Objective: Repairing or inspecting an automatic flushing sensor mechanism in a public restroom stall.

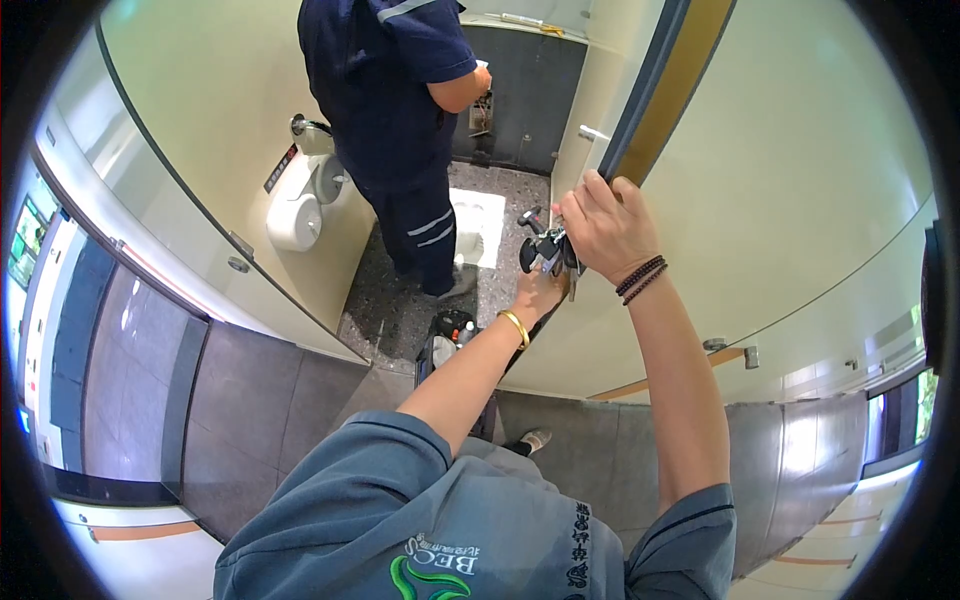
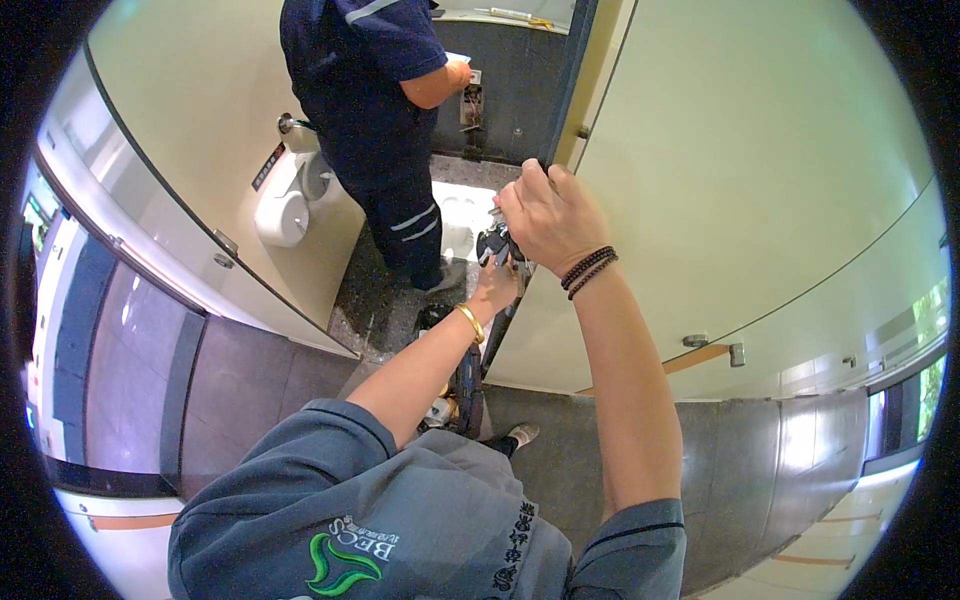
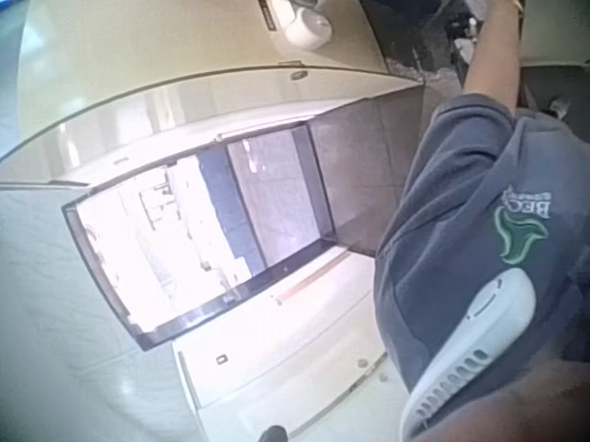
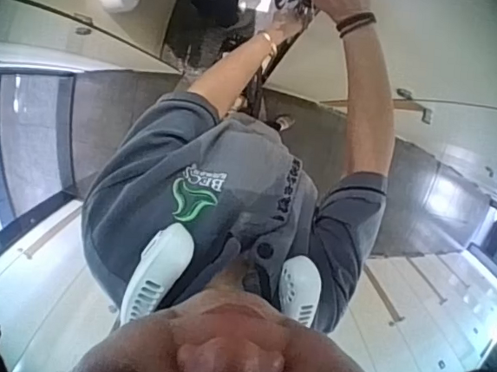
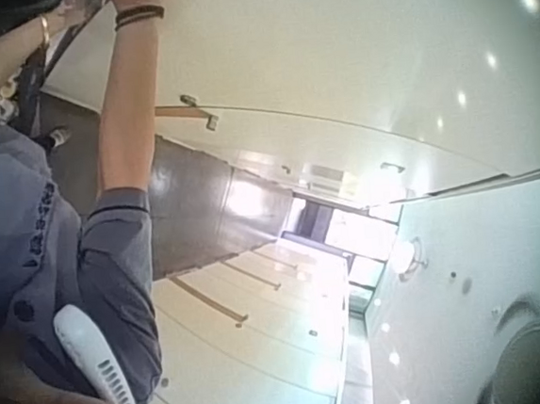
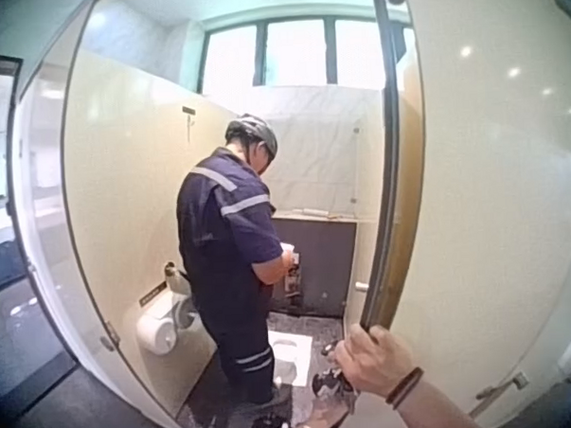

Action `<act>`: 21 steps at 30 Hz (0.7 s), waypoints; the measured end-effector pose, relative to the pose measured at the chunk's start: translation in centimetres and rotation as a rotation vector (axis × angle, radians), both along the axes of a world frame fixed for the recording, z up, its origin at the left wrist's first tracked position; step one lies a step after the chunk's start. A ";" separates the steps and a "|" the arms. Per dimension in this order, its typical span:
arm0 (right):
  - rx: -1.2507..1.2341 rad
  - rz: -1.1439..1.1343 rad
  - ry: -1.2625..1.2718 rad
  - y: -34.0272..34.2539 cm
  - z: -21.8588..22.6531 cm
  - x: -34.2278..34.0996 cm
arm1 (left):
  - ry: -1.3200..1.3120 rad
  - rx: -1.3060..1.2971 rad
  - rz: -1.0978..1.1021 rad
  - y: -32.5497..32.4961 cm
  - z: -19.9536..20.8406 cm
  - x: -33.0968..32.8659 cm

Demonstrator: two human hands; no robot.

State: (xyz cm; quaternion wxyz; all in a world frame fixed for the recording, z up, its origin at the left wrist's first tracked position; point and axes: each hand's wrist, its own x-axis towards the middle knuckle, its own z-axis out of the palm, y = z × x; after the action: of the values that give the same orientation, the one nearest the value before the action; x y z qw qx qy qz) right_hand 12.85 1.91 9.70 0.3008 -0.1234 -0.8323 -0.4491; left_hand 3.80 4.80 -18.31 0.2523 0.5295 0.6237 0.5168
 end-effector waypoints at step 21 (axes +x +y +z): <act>0.006 0.009 -0.006 -0.1 0.2 -0.2 | 0.558 0.044 0.077 -2.1 2.5 -0.8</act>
State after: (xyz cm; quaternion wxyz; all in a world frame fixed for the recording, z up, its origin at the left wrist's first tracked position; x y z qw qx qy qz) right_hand 12.65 1.82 9.86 0.3006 -0.1173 -0.8324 -0.4506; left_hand 3.00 2.65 -15.78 0.0398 0.6325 0.6773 0.3736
